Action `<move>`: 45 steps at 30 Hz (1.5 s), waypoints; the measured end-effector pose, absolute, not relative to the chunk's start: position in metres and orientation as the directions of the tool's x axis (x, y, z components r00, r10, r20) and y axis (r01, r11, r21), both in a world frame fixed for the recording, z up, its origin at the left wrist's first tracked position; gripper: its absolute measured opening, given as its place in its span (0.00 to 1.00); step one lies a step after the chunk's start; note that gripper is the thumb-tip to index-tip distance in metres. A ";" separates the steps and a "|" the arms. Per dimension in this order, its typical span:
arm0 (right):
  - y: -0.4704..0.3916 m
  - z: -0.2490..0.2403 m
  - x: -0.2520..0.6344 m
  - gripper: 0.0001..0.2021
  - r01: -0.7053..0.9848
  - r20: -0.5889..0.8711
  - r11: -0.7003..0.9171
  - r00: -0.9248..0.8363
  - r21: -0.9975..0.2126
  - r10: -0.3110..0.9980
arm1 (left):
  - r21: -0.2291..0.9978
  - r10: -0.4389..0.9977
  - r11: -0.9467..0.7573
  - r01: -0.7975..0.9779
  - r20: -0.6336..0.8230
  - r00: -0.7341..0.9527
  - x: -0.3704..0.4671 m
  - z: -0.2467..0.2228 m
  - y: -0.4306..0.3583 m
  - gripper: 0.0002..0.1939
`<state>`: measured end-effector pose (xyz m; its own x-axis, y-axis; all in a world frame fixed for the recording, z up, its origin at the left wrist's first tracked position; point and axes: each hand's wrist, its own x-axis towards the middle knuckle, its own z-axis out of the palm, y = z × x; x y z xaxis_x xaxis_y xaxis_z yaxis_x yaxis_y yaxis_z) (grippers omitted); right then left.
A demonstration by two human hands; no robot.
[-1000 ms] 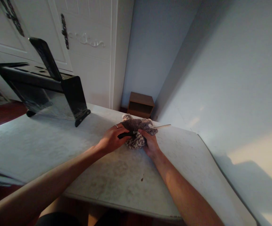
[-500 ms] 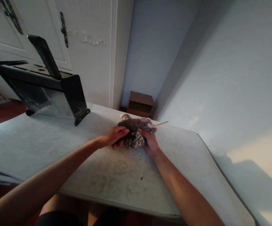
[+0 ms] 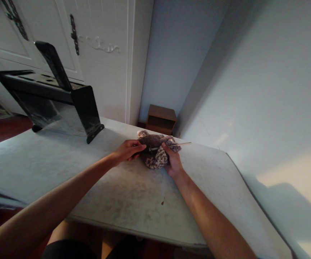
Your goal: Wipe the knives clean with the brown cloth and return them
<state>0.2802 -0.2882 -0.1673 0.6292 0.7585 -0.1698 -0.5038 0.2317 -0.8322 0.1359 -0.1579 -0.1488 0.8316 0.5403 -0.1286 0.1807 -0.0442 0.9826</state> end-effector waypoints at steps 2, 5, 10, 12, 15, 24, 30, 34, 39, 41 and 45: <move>-0.288 -0.168 0.281 0.21 -0.502 -0.164 0.249 0.642 -0.828 0.749 | 0.984 0.584 -0.079 0.158 -0.083 0.808 0.136 -0.150 -0.158 0.17; -0.288 -0.169 0.281 0.22 -0.498 -0.161 0.263 0.656 -0.827 0.737 | 0.987 0.600 -0.119 0.111 -0.018 0.800 0.137 -0.153 -0.159 0.18; -0.287 -0.170 0.281 0.23 -0.496 -0.165 0.273 0.672 -0.824 0.722 | 0.993 0.624 -0.105 0.055 0.023 0.781 0.139 -0.159 -0.164 0.16; -0.287 -0.170 0.280 0.23 -0.520 -0.190 0.256 0.656 -0.815 0.730 | 0.998 0.615 -0.054 0.043 0.000 0.788 0.140 -0.159 -0.169 0.16; -0.288 -0.167 0.276 0.23 -0.565 -0.221 0.179 0.567 -0.805 0.794 | 0.998 0.585 0.051 0.023 -0.049 0.809 0.141 -0.157 -0.179 0.16; -0.294 -0.158 0.260 0.15 -0.594 -0.191 0.084 0.385 -0.800 0.903 | 0.993 0.617 0.005 -0.119 0.090 0.781 0.140 -0.164 -0.188 0.12; -0.298 -0.161 0.255 0.18 -0.558 -0.169 0.038 0.315 -0.829 0.934 | 0.884 0.512 -0.448 -0.136 0.378 0.771 0.128 -0.161 -0.192 0.16; -0.300 -0.159 0.251 0.21 -0.507 -0.109 0.036 0.252 -0.861 0.961 | 0.769 0.433 -0.626 -0.129 0.480 0.763 0.124 -0.159 -0.195 0.21; -0.300 -0.159 0.249 0.25 -0.487 -0.104 0.020 0.225 -0.873 0.969 | 0.678 0.375 -0.726 -0.113 0.528 0.762 0.125 -0.163 -0.195 0.22; -0.299 -0.162 0.251 0.25 -0.481 -0.099 0.040 0.259 -0.876 0.961 | 0.675 0.388 -0.731 -0.101 0.533 0.752 0.128 -0.164 -0.196 0.22; -0.294 -0.167 0.255 0.21 -0.498 -0.098 0.095 0.348 -0.862 0.932 | 0.756 0.525 -0.655 -0.012 0.466 0.713 0.134 -0.163 -0.198 0.23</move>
<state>0.2555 -0.2944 -0.1672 0.3484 0.9322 -0.0980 -0.4980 0.0955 -0.8619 0.1344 -0.1981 -0.1631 0.7126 0.5246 0.4659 -0.0122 -0.6547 0.7558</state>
